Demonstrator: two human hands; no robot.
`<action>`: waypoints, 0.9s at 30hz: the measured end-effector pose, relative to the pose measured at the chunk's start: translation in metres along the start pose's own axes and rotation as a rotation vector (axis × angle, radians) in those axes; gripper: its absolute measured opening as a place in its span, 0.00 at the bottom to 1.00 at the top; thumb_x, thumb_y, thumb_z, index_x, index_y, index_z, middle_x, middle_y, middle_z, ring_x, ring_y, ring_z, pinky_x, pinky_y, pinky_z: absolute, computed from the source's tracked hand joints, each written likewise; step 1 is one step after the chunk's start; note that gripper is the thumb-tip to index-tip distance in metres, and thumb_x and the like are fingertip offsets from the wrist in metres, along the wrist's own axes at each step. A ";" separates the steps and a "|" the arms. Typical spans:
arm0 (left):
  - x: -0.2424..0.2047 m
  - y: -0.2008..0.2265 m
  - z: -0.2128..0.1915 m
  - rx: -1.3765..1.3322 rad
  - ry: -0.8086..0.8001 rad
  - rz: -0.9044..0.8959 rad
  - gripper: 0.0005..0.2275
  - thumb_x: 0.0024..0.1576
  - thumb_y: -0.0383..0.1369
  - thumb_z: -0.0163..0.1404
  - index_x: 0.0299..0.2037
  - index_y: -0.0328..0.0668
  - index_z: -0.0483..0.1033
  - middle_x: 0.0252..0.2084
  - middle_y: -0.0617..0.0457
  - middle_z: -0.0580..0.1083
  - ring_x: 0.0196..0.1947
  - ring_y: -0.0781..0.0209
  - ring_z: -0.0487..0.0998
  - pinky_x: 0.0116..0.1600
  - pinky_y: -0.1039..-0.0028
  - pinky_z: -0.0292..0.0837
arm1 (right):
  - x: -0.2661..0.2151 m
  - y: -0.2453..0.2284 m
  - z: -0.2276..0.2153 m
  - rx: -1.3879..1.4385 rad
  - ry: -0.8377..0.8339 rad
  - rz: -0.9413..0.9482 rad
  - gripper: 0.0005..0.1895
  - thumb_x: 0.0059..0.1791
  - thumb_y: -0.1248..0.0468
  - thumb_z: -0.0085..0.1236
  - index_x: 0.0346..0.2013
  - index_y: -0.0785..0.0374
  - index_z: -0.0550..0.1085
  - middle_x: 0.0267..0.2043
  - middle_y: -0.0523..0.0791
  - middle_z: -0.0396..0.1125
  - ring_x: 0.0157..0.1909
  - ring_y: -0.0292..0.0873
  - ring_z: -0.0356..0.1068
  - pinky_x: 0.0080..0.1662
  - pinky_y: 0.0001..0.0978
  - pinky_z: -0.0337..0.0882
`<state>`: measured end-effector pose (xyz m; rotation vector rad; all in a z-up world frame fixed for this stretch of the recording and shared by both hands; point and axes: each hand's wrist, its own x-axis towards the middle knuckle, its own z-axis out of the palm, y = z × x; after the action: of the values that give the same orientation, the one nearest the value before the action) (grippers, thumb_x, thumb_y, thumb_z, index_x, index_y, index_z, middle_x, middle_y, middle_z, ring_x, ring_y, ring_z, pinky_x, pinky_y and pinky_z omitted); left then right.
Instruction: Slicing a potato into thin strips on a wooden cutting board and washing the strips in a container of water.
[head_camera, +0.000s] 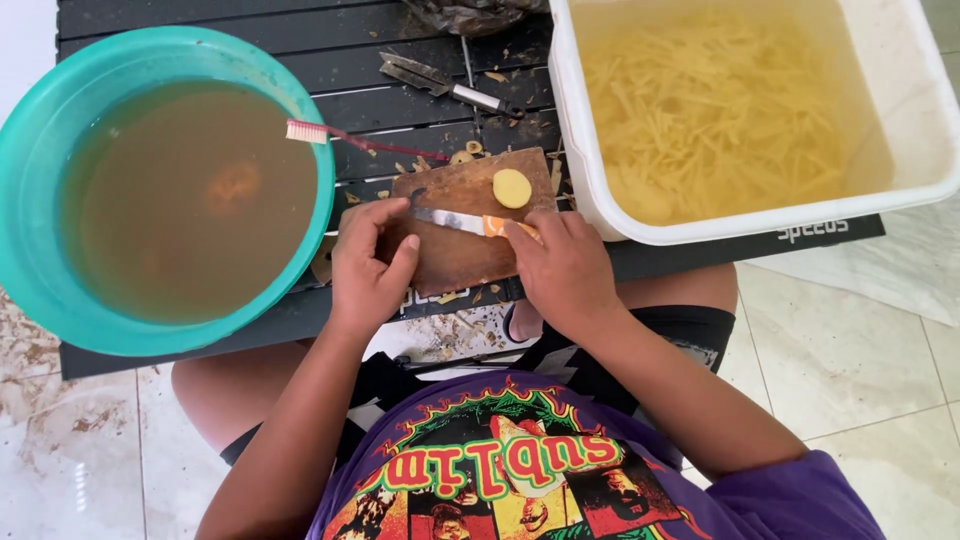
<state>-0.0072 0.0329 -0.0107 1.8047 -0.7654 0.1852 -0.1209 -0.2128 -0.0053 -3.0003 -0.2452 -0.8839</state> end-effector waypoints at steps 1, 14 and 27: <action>0.002 0.003 0.000 -0.008 -0.007 0.008 0.17 0.58 0.22 0.56 0.58 0.38 0.75 0.52 0.47 0.76 0.54 0.47 0.74 0.56 0.62 0.71 | 0.001 0.001 -0.005 -0.010 0.002 0.008 0.13 0.51 0.63 0.61 0.51 0.52 0.79 0.43 0.47 0.68 0.45 0.49 0.73 0.42 0.38 0.74; 0.121 0.104 0.066 -0.026 -0.263 0.439 0.12 0.65 0.31 0.49 0.57 0.39 0.70 0.57 0.46 0.75 0.56 0.45 0.76 0.61 0.56 0.68 | 0.022 0.133 -0.187 0.411 -0.220 0.397 0.13 0.54 0.64 0.57 0.52 0.63 0.77 0.46 0.44 0.76 0.40 0.38 0.74 0.48 0.29 0.71; 0.284 0.100 0.258 0.928 -1.237 -0.233 0.48 0.54 0.59 0.53 0.79 0.54 0.38 0.64 0.48 0.70 0.63 0.42 0.70 0.57 0.55 0.71 | 0.110 0.285 -0.104 0.161 -1.141 1.103 0.56 0.47 0.29 0.37 0.80 0.47 0.33 0.84 0.41 0.31 0.82 0.50 0.40 0.72 0.46 0.53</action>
<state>0.0937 -0.3313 0.1079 2.8550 -1.4268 -0.9826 -0.0431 -0.4826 0.1531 -2.4176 1.1285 0.8506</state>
